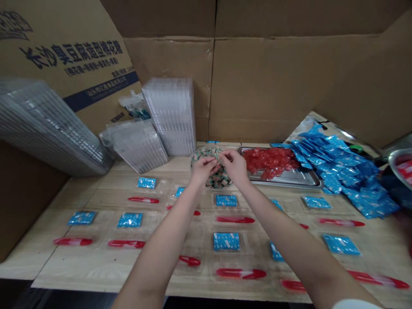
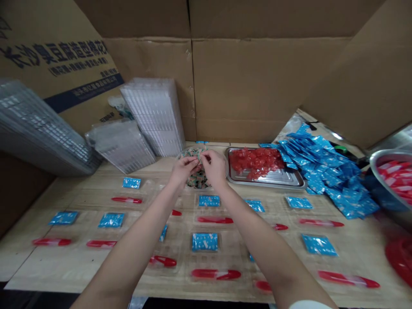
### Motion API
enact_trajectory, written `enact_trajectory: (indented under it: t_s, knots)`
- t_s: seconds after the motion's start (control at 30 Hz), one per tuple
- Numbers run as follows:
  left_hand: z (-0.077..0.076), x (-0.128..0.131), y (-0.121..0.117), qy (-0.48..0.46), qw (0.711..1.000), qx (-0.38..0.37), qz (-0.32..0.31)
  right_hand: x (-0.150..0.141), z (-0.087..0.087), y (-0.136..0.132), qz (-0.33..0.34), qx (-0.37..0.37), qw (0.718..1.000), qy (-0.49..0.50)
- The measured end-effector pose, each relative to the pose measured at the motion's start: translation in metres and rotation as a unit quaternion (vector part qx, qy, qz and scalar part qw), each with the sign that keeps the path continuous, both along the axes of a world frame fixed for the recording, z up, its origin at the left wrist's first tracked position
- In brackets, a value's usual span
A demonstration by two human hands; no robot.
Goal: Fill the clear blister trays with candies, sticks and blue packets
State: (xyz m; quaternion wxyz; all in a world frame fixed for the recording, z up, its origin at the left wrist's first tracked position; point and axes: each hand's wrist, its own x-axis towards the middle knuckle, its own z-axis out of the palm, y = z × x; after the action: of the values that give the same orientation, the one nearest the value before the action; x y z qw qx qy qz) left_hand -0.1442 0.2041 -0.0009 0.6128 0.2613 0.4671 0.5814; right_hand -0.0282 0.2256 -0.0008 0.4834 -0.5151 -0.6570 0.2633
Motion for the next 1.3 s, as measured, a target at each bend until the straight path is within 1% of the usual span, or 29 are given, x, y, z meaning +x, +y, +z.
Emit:
enact_trajectory:
  t_s: [0.07,0.1,0.13,0.23,0.27,0.33,0.4,0.43,0.5,0.53,0.57,0.63,0.67,0.7,0.73,0.77,0.83,0.87,0.9,0.93,0.97,1.0,1.07,1.13,1.3]
  knots:
    - [0.0,0.0,0.0,0.011,1.0,0.012,0.011,-0.002,0.002,-0.003,-0.018,0.037,0.999,-0.021]
    - [0.0,0.001,0.001,0.016,1.0,0.017,0.015,-0.003,0.002,-0.004,-0.03,0.04,0.999,-0.01]
    - [0.001,0.002,0.001,0.019,0.999,0.021,0.017,-0.005,0.002,-0.005,-0.043,0.023,0.999,0.017]
    - [0.002,0.003,0.002,0.028,0.999,0.022,0.02,-0.01,-0.002,-0.008,-0.058,-0.081,0.988,0.115]
    - [0.003,0.002,0.002,0.03,0.999,0.019,0.016,-0.01,-0.003,-0.008,-0.052,-0.088,0.987,0.122]
    - [0.004,-0.004,0.001,0.028,1.0,0.009,-0.01,-0.006,-0.005,-0.009,-0.031,-0.049,0.994,0.094]
    - [0.006,-0.013,-0.002,0.018,0.998,-0.01,-0.054,0.002,-0.004,-0.006,-0.026,-0.013,0.995,0.091]
    - [0.007,-0.018,-0.003,0.011,0.997,-0.02,-0.077,0.008,-0.002,-0.004,-0.037,-0.016,0.992,0.115]
    - [0.008,-0.027,-0.006,-0.001,0.993,-0.039,-0.108,0.02,0.003,0.002,-0.06,-0.054,0.979,0.189]
    - [0.008,-0.03,-0.008,-0.005,0.993,-0.043,-0.111,0.026,0.006,0.003,-0.051,-0.086,0.971,0.219]
    - [0.008,-0.031,-0.01,-0.01,0.993,-0.044,-0.109,0.03,0.009,0.004,-0.025,-0.126,0.963,0.238]
    - [0.006,-0.028,-0.012,-0.018,0.994,-0.039,-0.099,0.033,0.014,0.0,0.068,-0.214,0.941,0.253]
    - [0.005,-0.025,-0.012,-0.02,0.995,-0.036,-0.095,0.033,0.016,-0.004,0.111,-0.249,0.929,0.249]
    - [0.004,-0.021,-0.012,-0.021,0.995,-0.034,-0.092,0.031,0.017,-0.008,0.138,-0.268,0.923,0.238]
    - [0.003,-0.018,-0.012,-0.021,0.995,-0.032,-0.089,0.028,0.017,-0.012,0.147,-0.27,0.927,0.217]
    - [0.001,-0.014,-0.011,-0.018,0.996,-0.029,-0.082,0.026,0.016,-0.016,0.138,-0.252,0.94,0.184]
    - [-0.002,-0.012,-0.008,-0.007,0.998,-0.021,-0.058,0.023,0.015,-0.019,0.077,-0.168,0.978,0.096]
    - [-0.003,-0.012,-0.006,0.0,0.999,-0.016,-0.04,0.023,0.015,-0.019,0.039,-0.114,0.991,0.057]
    - [-0.004,-0.013,-0.005,0.006,1.0,-0.01,-0.02,0.024,0.015,-0.018,0.009,-0.071,0.997,0.034]
    - [-0.005,-0.014,-0.004,0.01,1.0,-0.005,-0.001,0.025,0.016,-0.018,-0.006,-0.049,0.998,0.034]
    - [-0.005,-0.015,-0.004,0.011,1.0,0.0,0.016,0.025,0.018,-0.017,-0.004,-0.054,0.997,0.057]
    - [-0.004,-0.015,-0.004,0.008,1.0,0.005,0.028,0.025,0.019,-0.017,0.011,-0.083,0.992,0.097]
    - [-0.002,-0.012,-0.006,-0.006,0.999,0.008,0.036,0.022,0.02,-0.019,0.046,-0.164,0.968,0.184]
    - [-0.001,-0.005,-0.01,-0.027,0.999,0.001,0.032,0.014,0.019,-0.023,0.06,-0.216,0.946,0.236]
    - [0.0,0.009,-0.018,-0.092,0.995,-0.024,0.019,-0.003,0.008,-0.028,0.021,-0.225,0.93,0.289]
